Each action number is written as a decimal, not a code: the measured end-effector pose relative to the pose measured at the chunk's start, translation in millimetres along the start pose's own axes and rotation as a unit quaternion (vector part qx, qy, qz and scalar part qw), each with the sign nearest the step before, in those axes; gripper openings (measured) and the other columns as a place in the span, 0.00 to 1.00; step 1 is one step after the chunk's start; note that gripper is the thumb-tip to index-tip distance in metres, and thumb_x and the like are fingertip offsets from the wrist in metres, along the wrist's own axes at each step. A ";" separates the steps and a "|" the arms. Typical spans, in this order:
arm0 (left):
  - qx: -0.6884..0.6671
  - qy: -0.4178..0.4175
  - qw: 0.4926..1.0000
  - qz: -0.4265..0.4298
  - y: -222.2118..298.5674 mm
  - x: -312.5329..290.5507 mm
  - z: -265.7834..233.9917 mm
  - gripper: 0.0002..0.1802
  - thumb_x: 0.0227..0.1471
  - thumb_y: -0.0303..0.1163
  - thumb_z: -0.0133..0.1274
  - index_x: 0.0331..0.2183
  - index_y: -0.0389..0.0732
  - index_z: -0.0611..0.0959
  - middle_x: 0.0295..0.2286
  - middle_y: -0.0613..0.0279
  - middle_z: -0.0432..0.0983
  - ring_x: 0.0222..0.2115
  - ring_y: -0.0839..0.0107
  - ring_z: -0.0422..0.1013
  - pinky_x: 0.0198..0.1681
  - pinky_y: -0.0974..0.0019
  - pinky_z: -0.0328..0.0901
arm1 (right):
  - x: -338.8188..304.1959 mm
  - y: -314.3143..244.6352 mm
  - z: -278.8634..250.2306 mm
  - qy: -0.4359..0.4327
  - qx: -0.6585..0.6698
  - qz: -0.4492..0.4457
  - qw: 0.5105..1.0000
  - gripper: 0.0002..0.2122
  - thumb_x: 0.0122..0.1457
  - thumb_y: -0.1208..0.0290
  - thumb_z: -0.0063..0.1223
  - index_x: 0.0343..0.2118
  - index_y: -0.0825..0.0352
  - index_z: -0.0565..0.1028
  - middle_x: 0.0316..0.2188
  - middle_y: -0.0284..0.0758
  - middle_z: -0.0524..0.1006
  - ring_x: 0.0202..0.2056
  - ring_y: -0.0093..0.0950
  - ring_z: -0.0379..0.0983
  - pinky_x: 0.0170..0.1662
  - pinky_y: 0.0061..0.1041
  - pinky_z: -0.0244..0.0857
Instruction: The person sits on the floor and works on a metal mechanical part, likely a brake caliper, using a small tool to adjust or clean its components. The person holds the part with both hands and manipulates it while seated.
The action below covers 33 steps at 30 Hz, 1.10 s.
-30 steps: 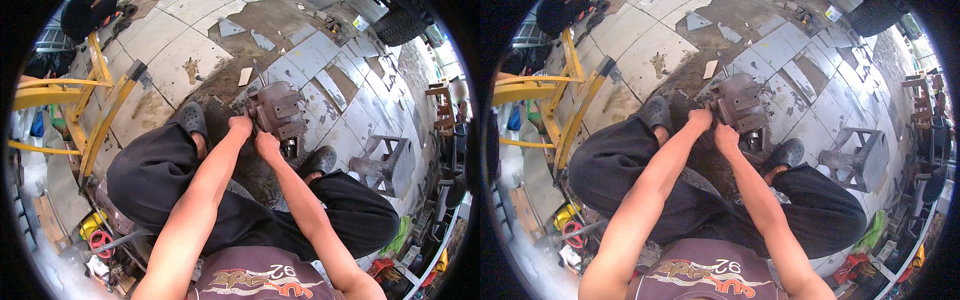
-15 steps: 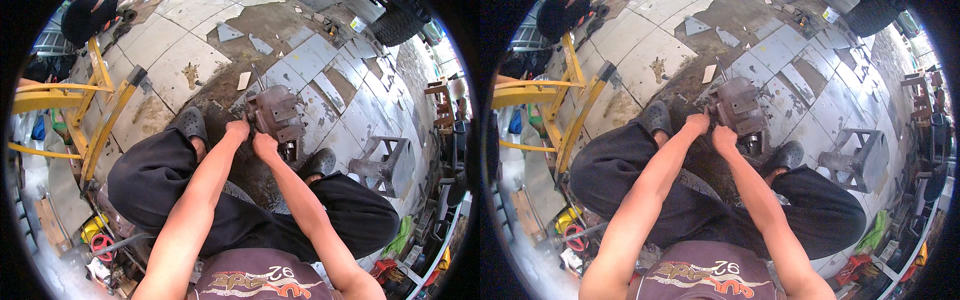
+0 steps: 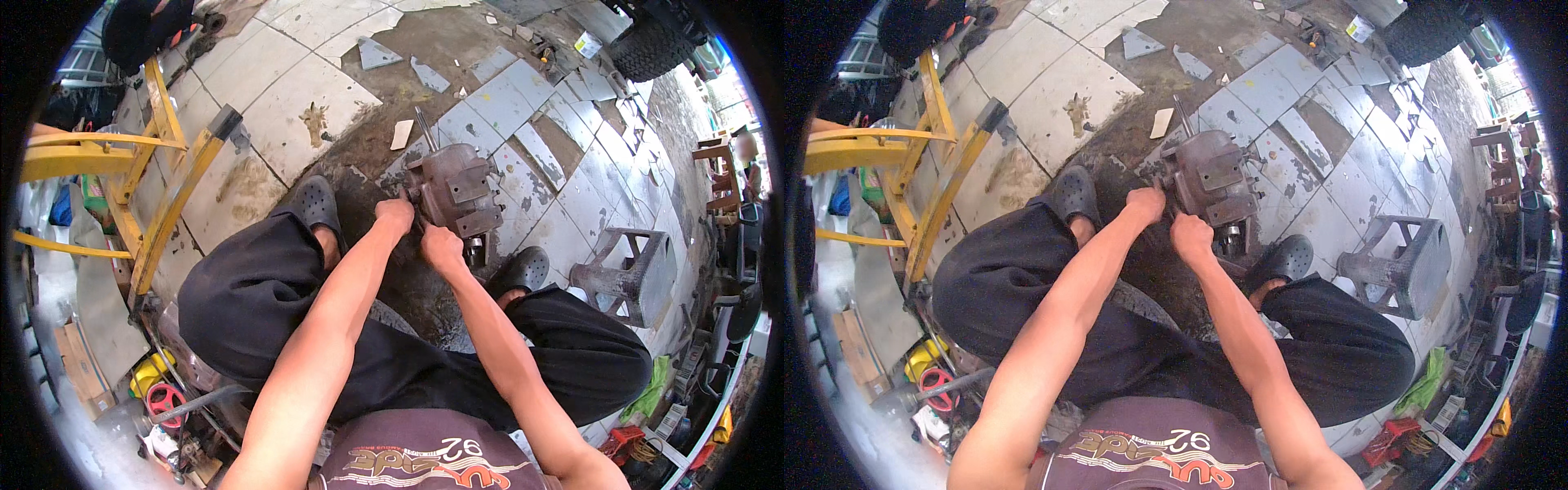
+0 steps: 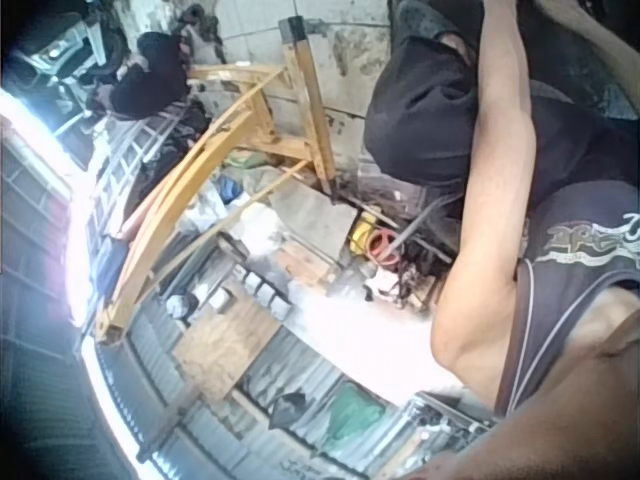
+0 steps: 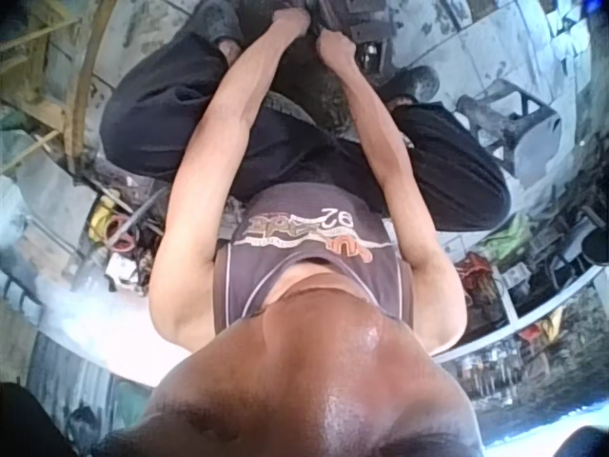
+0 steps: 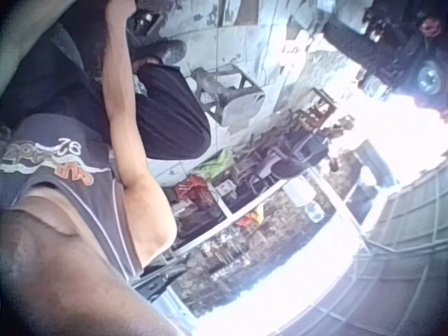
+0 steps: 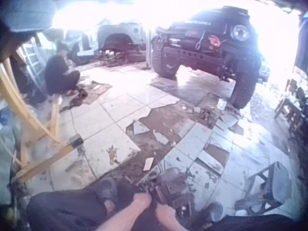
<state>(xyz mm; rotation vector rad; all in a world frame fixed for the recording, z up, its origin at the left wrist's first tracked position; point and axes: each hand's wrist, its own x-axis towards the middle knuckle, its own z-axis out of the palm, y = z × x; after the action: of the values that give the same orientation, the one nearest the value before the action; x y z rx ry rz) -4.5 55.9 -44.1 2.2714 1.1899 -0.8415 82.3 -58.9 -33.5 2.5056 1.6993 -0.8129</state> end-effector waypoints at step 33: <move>-0.043 -0.010 0.999 -0.022 2.8 -7.7 6.1 0.47 0.54 0.30 0.47 0.65 0.34 0.38 0.46 0.47 0.77 0.44 0.57 0.76 0.46 0.55 0.68 | -12.9 -5.0 -3.6 0.012 -0.047 -0.011 0.999 0.23 0.58 0.71 0.42 0.59 0.59 0.68 0.29 0.49 0.80 0.32 0.45 0.80 0.35 0.43 0.74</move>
<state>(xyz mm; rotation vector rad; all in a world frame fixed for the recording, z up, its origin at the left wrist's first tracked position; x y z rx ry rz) -7.5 46.1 -42.9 2.1710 1.2456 -0.8125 75.8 -67.0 -23.6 2.4504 1.7319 -0.6888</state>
